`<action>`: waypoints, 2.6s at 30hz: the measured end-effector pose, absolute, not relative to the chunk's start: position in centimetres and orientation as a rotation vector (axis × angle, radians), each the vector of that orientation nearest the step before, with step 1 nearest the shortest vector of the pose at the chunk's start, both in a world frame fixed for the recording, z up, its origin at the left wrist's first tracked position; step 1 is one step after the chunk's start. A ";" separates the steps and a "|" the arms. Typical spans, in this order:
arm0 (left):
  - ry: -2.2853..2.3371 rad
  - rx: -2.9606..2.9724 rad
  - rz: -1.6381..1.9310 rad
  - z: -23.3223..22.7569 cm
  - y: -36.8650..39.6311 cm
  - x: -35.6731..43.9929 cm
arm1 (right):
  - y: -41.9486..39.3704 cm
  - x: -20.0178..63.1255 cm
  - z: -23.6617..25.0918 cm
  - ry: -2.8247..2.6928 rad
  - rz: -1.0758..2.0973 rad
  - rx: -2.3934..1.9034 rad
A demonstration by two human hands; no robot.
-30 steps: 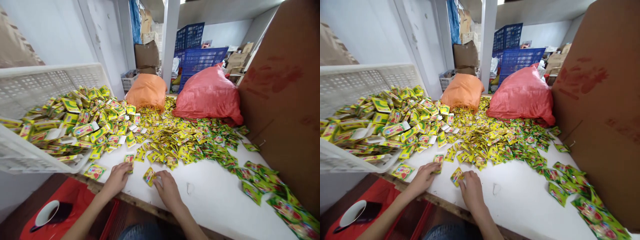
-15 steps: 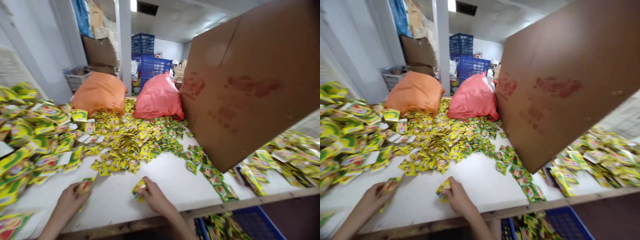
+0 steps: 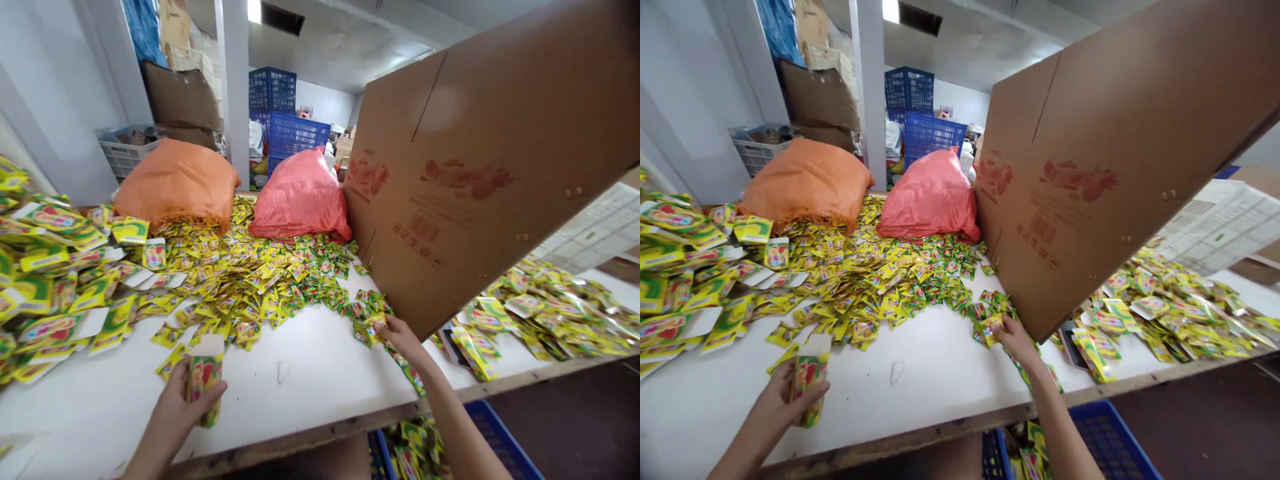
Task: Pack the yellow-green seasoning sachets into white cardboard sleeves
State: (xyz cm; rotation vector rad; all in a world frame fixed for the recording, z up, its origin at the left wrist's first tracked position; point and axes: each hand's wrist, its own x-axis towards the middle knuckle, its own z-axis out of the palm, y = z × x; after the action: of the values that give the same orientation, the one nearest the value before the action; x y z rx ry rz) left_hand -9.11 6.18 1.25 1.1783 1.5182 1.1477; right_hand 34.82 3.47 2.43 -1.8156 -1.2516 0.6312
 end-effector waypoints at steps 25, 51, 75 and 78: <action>0.934 1.104 0.720 0.2 3.5 -1.2 | 1.6 14.1 4.3 -1.491 0.837 -1.331; 0.873 1.081 0.711 -0.1 3.5 -1.6 | 3.5 11.9 3.5 -2.020 0.471 -1.369; 1.080 1.314 1.089 -0.5 3.0 -4.1 | 2.6 11.5 -0.6 -1.553 0.931 -1.219; 0.996 1.233 1.133 -0.5 3.2 -4.2 | 2.7 11.3 -0.7 -1.469 0.919 -1.244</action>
State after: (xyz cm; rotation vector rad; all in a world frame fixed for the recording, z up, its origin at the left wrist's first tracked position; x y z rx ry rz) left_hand -4.25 3.23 -0.51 1.2329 0.9956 1.1330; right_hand 11.25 2.74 -0.67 -1.2440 -1.4694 0.9190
